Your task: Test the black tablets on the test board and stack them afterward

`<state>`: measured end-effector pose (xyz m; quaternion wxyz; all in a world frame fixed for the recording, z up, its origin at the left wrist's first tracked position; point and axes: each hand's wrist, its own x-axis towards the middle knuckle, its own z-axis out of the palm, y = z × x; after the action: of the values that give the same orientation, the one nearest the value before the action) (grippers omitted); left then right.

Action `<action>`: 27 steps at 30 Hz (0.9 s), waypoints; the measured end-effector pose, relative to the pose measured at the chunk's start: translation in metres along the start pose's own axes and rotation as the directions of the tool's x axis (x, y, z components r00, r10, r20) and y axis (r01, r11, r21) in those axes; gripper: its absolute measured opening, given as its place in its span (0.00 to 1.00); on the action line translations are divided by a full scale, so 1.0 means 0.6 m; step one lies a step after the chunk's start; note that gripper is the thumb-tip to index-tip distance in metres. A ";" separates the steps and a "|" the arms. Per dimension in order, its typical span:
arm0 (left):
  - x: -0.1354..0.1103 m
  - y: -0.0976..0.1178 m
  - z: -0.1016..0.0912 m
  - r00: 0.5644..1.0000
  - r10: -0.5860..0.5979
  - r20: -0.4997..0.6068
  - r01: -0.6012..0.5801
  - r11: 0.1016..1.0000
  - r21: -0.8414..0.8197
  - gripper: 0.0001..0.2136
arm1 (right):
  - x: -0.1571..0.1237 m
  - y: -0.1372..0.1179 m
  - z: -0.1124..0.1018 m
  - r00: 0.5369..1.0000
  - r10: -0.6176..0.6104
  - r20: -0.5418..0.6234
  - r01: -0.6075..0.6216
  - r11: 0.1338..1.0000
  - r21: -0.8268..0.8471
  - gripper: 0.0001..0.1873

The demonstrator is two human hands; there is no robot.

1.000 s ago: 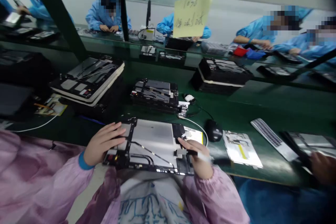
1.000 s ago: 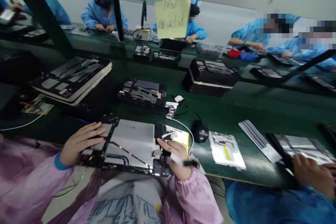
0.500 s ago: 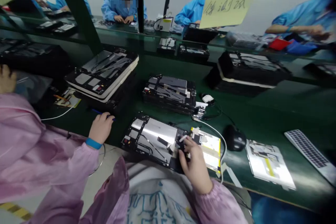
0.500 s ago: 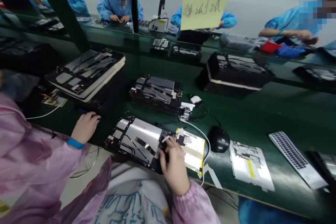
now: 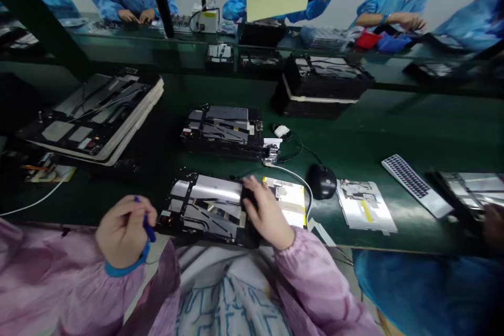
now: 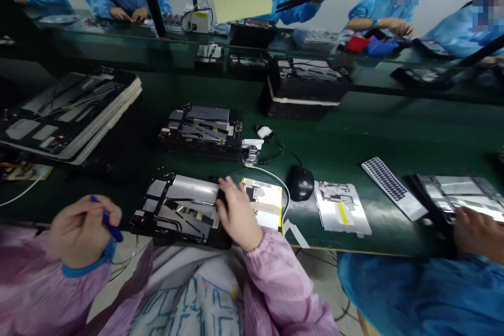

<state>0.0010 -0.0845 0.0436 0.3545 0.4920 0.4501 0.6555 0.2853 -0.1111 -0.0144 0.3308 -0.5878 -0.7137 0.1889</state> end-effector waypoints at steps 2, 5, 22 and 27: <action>-0.010 0.009 0.059 0.965 -0.187 0.185 0.219 0.960 -0.174 0.06 | 0.012 0.040 -0.023 0.988 0.078 -0.132 -0.087 0.995 -0.058 0.16; -0.021 0.005 0.116 0.809 -0.443 0.387 0.557 0.789 -0.260 0.09 | 0.040 0.095 -0.051 0.964 0.108 -0.242 -0.142 0.981 -0.130 0.15; -0.061 -0.052 0.178 0.375 -0.372 0.849 -0.081 0.899 0.430 0.12 | 0.116 0.179 -0.027 0.966 0.152 -0.211 -0.203 0.947 -0.249 0.35; -0.069 -0.052 0.182 0.360 -0.302 0.883 -0.173 0.908 0.381 0.12 | 0.110 0.155 -0.043 0.945 0.108 -0.309 -0.168 0.970 -0.175 0.37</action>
<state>0.1179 -0.0850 0.0132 0.4594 0.8186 0.3167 0.1360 0.3637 -0.0282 -0.0409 0.3598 -0.6883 -0.6280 0.0488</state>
